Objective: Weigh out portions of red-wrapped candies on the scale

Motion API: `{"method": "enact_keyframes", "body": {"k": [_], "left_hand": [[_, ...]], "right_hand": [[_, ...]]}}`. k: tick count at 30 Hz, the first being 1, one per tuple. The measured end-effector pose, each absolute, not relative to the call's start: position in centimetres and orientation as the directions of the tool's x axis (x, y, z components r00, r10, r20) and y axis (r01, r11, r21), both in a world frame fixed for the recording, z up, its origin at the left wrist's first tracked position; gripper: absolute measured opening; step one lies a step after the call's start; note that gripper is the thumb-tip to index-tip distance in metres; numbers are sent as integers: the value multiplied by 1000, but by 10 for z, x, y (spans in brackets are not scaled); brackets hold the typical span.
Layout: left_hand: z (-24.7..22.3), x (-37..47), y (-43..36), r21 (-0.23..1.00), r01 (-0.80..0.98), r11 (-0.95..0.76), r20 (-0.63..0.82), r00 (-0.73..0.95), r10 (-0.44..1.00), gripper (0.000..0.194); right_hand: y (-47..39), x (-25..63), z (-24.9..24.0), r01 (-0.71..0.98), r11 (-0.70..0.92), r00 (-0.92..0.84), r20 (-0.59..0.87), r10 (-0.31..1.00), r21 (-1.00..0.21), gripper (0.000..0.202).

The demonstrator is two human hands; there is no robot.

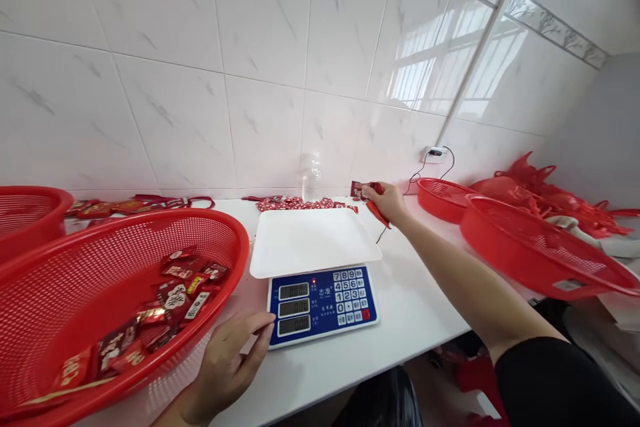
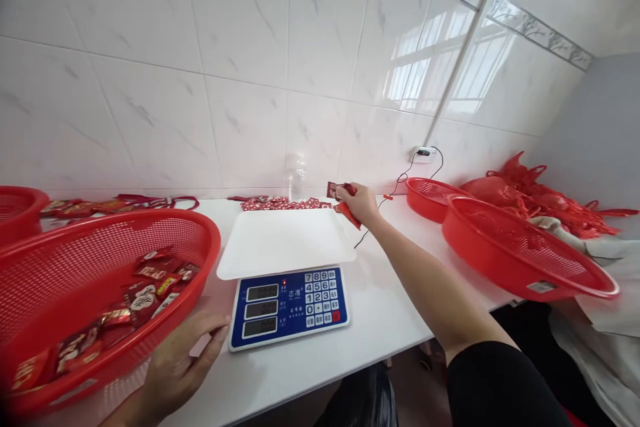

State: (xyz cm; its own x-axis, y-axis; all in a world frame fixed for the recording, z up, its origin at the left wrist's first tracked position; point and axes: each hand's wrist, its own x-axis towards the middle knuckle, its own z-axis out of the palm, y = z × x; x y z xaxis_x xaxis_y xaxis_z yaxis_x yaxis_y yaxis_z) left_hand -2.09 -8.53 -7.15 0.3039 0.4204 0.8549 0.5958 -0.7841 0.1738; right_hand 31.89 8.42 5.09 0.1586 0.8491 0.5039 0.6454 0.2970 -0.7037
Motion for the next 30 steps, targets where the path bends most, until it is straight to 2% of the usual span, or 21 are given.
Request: {"method": "enact_keyframes", "body": {"k": [4, 9, 14, 18, 21, 23, 27, 30], "left_hand": [[-72, -20, -83, 176, 593, -786, 849, 314, 426, 12], [-66, -16, -83, 166, 594, -787, 850, 319, 420, 12], [-65, -14, -81, 188, 579, -794, 842, 320, 433, 12], [-65, -14, -81, 199, 575, -793, 830, 332, 449, 11], [-68, -14, -80, 209, 570, -795, 820, 341, 460, 10], [-71, -12, -79, 221, 564, -795, 805, 355, 476, 11], [-64, -11, -91, 247, 541, -804, 759, 408, 508, 14], [-41, -16, -118, 243, 507, -827, 740, 454, 496, 18]], "right_hand": [[72, 373, 65, 766, 187, 284, 585, 760, -615, 41], [56, 445, 67, 872, -61, 396, 629, 669, -485, 38], [38, 498, 46, 875, -313, 476, 540, 694, -369, 36], [33, 514, 20, 851, -414, 519, 389, 762, -325, 41], [40, 507, 5, 857, -406, 493, 275, 825, -319, 47], [45, 497, 0, 870, -375, 461, 260, 849, -319, 52], [49, 472, -1, 904, -279, 386, 334, 860, -325, 56], [43, 446, 1, 933, -99, 274, 504, 819, -347, 51]]}}
